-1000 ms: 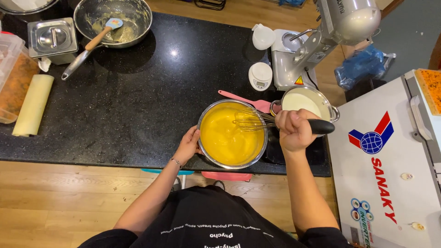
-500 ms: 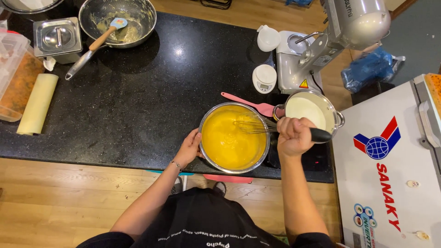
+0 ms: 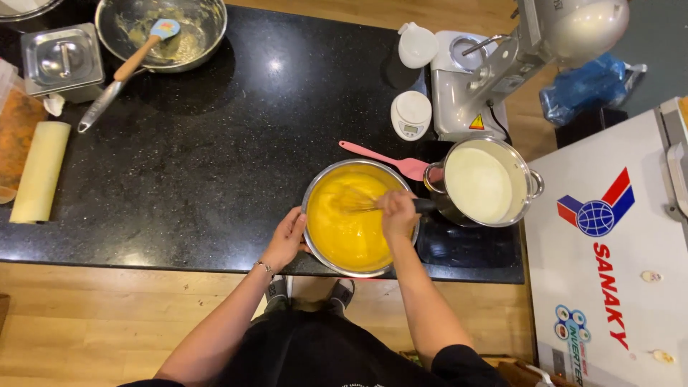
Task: The person whisks a yellow mixture in a bowl, tempers it by pouring hot milk from a saucepan while whisking, and then transfers the combined mixture back into the saucepan on an induction stove to continue cooking.
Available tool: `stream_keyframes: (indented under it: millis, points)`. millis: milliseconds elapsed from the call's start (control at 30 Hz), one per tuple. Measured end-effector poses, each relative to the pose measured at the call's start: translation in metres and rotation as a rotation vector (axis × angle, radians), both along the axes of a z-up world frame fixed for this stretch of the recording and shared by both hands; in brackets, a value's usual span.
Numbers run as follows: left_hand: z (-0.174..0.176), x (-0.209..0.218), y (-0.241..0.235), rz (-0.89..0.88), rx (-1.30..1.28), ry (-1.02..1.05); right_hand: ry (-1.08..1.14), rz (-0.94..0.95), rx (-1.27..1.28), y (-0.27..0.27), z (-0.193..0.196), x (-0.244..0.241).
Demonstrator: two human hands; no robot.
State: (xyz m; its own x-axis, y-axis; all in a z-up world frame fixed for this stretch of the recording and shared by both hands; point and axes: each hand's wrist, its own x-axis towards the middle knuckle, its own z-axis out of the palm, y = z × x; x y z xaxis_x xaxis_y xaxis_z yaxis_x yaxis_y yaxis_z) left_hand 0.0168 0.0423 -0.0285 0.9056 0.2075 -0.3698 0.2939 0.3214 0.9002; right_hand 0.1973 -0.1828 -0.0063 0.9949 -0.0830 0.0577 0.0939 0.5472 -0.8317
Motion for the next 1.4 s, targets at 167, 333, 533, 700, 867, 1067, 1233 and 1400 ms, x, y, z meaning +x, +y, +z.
stream_keyframes:
  millis: [167, 333, 533, 700, 867, 1067, 1233, 1400]
  points:
    - [0.024, -0.005, -0.008, 0.058, 0.026, -0.004, -0.029, 0.385, -0.017, -0.025, 0.002, -0.027]
    - [0.016, -0.001, -0.012, 0.070, 0.087, -0.024, -0.149, 0.630, -0.178, -0.053, 0.046, -0.027]
    - [0.038, 0.001, -0.021, 0.043, 0.083, -0.049, -0.401, 0.437, -0.538, -0.032, 0.125, -0.035]
    - [0.037, 0.004, -0.021, 0.026, 0.144, -0.061, -0.560, 0.333, -0.450, -0.031, 0.157, -0.033]
    - [0.026, 0.005, -0.021, 0.042, 0.104, -0.087, -0.611, 0.370, -0.259, -0.029, 0.196, -0.042]
    - [0.025, 0.004, -0.021, 0.031, 0.063, -0.138, -0.694, 0.371, -0.139, -0.031, 0.223, -0.054]
    - [0.033, 0.003, -0.021, 0.038, 0.060, -0.143, -0.698, 0.359, -0.109, -0.036, 0.232, -0.061]
    - [0.030, 0.002, -0.022, 0.047, 0.039, -0.150, -0.700, 0.314, -0.076, -0.046, 0.220, -0.060]
